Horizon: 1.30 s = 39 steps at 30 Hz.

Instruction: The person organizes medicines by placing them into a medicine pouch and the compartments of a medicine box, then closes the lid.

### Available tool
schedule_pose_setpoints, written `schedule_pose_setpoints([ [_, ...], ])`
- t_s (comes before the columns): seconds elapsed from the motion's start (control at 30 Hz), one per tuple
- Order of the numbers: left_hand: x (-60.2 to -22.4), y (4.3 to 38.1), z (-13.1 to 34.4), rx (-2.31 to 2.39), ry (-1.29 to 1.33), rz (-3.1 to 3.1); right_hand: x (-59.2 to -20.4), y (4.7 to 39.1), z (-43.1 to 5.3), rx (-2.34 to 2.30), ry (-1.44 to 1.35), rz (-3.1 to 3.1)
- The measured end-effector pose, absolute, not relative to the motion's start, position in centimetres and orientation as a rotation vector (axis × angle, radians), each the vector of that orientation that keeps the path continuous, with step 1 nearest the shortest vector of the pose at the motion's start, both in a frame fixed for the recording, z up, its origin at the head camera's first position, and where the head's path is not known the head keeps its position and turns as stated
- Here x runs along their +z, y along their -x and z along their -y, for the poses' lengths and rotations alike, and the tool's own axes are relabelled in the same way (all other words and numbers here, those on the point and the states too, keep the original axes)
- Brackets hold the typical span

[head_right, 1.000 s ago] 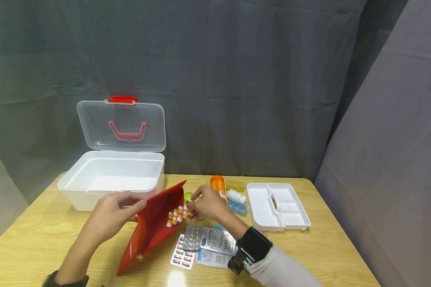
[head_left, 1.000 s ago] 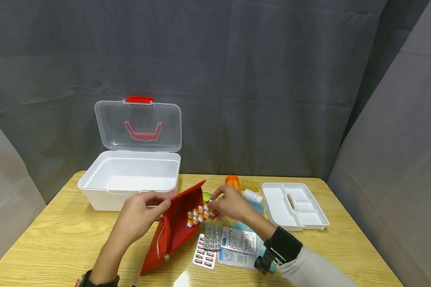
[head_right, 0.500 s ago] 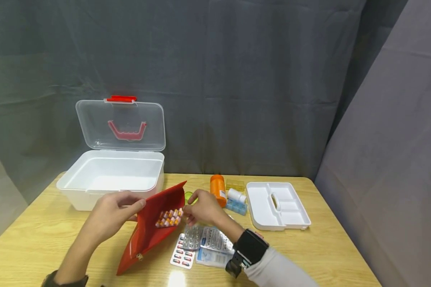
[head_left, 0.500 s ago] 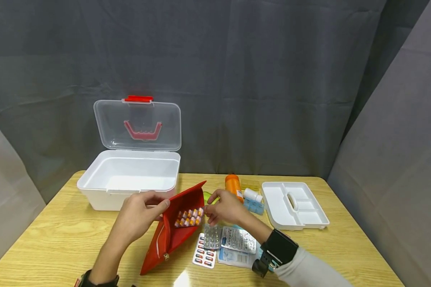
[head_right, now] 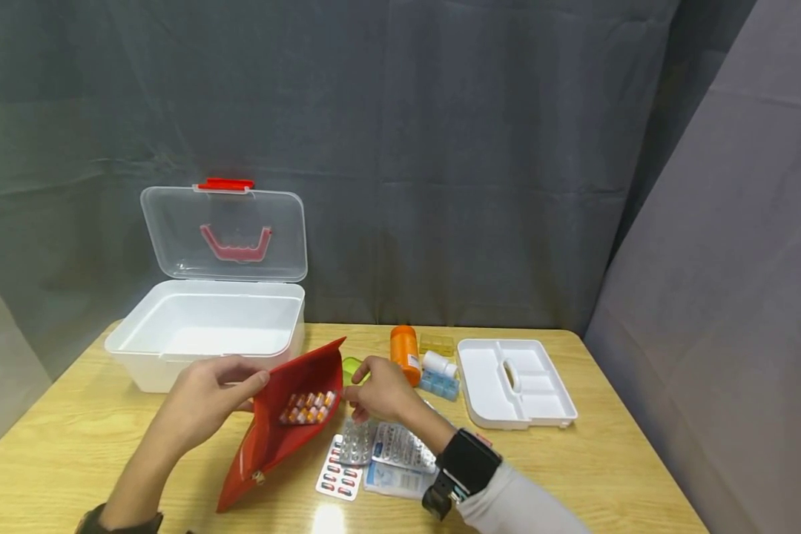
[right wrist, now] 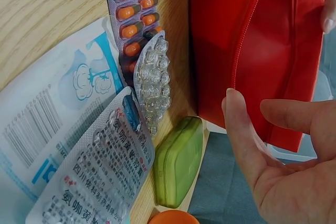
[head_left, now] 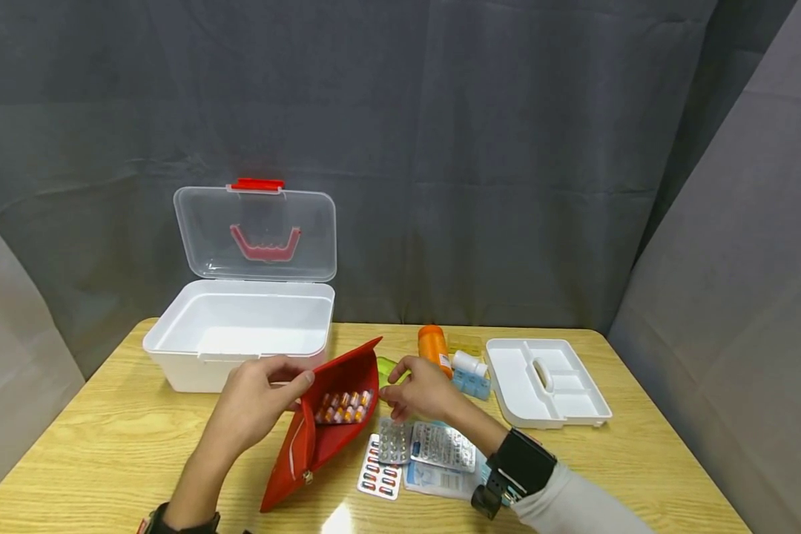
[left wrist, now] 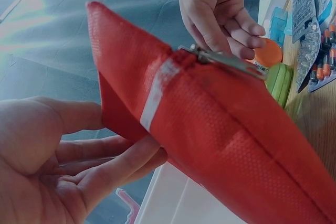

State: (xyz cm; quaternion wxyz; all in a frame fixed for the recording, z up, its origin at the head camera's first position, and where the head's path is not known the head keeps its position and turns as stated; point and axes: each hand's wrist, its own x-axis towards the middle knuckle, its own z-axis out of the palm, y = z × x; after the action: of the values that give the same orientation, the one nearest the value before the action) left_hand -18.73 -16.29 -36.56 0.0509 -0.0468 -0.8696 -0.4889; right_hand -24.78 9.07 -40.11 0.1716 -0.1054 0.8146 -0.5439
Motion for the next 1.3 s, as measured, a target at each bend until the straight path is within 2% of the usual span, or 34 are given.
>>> schedule_pose_setpoints([
  [0.27, -36.5, 18.7, 16.3, -1.478, 0.141, 2.649, -40.3, 25.1, -9.8, -1.464, 0.297, -2.403],
  [0.83, -36.6, 18.8, 16.3, -1.472, 0.148, 2.645, -40.5, 24.5, -12.5, -1.055, 0.523, -2.649],
  [1.3, -36.6, 18.7, 16.3, -1.481, 0.158, 2.633, -41.1, 23.9, -14.9, -0.795, 0.461, -2.716],
])
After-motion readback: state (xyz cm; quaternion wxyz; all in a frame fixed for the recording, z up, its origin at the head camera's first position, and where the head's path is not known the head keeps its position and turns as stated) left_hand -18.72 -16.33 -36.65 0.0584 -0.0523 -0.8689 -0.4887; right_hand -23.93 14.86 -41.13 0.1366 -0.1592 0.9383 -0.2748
